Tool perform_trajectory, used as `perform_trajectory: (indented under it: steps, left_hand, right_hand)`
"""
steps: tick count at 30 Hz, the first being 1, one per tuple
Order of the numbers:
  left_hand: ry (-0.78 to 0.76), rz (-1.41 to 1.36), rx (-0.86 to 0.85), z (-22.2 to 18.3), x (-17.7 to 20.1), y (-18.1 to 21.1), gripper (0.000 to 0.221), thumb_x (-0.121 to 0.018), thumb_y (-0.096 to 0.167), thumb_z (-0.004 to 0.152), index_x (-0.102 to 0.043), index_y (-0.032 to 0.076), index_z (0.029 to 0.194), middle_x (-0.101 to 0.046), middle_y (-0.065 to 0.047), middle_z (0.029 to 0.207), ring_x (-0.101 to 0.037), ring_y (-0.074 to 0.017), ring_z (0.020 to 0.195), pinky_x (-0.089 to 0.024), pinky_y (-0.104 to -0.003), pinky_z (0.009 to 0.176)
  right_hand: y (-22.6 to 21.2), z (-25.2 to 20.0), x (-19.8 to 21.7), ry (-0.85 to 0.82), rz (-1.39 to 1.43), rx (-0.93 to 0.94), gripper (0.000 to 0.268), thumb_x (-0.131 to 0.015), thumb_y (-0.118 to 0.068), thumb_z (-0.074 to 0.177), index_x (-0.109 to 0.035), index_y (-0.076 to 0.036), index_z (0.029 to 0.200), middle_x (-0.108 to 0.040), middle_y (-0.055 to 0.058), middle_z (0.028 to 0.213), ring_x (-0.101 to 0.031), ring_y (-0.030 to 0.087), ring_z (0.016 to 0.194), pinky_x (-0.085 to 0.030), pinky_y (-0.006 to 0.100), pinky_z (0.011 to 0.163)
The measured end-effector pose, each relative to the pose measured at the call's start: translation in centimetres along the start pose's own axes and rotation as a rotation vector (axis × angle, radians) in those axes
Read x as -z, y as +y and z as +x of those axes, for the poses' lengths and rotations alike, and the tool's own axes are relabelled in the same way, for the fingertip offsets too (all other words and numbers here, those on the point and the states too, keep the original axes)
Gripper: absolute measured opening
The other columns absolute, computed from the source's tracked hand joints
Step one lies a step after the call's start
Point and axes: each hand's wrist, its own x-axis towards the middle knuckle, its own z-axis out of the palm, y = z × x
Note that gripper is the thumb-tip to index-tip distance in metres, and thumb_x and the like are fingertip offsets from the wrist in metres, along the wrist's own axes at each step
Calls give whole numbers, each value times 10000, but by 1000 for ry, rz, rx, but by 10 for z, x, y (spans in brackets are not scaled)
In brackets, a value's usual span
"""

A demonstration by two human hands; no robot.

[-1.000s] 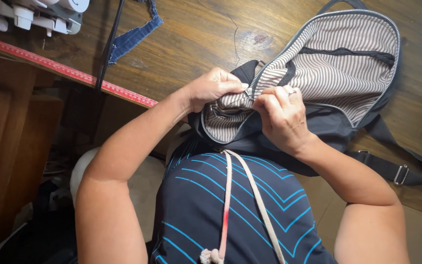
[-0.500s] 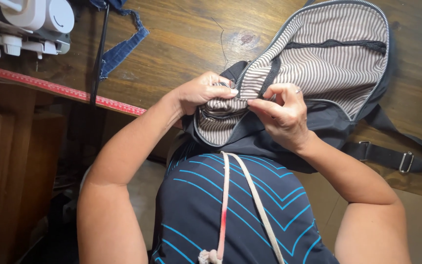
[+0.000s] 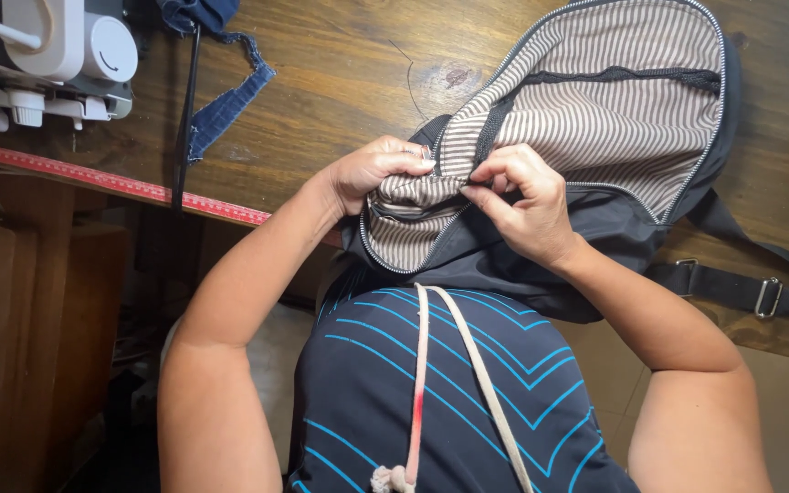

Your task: Hand-sewing and repairing a black bag on a workbench in a sewing environment.

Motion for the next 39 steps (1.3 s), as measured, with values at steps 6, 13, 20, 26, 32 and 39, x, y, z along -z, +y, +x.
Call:
perform_trajectory:
  steps: [6, 13, 20, 26, 32, 39]
  left_hand:
    - [53, 62, -2, -16, -19, 19, 200, -727, 140, 843, -760, -26, 951, -760, -152, 805, -773, -220, 737, -635, -339, 702]
    - [180, 894, -58, -56, -26, 42, 549, -909, 246, 591, -721, 136, 1095, -745, -78, 895, -705, -205, 873, -561, -345, 786]
    - [634, 812, -256, -80, -22, -19, 329, -775, 302, 785, -714, 247, 1104, -756, -7, 930, -732, -218, 954, -577, -380, 830]
    - [192, 152, -557, -71, -24, -8, 277, -651, 169, 894, -595, 17, 1117, -668, -61, 750, -664, -113, 615, -559, -229, 538]
    - [248, 413, -516, -75, -19, 14, 107, -686, 153, 880, -706, 57, 922, -591, -1, 663, -539, -55, 611, -461, -199, 515]
    - [306, 245, -625, -58, -48, 37, 231, -713, 223, 923, -595, 106, 763, -569, 20, 603, -511, -26, 573, -406, -161, 526]
  right_hand:
    - [0, 3, 8, -41, 25, -80, 178, -878, -33, 857, -775, -74, 997, -647, 86, 865, -603, 183, 677, -508, 312, 632]
    - [20, -1, 7, -55, 155, -370, 206, -792, -23, 925, -672, -40, 1091, -657, 58, 810, -581, 84, 680, -477, 236, 618]
    - [25, -7, 3, -127, -151, -320, 190, -776, -210, 1028, -683, -74, 934, -640, 104, 661, -598, 224, 551, -440, 331, 496]
    - [-2, 15, 15, 35, -139, -143, 153, -687, -102, 1087, -641, -50, 950, -587, 103, 638, -539, 226, 537, -405, 333, 500]
    - [3, 15, 38, 114, -223, -86, 135, -700, -46, 1102, -649, -30, 977, -560, 123, 655, -580, 273, 559, -442, 328, 520]
    - [9, 15, 37, 82, -110, -245, 115, -700, -74, 1079, -661, -68, 971, -599, 66, 664, -518, 119, 540, -417, 267, 474]
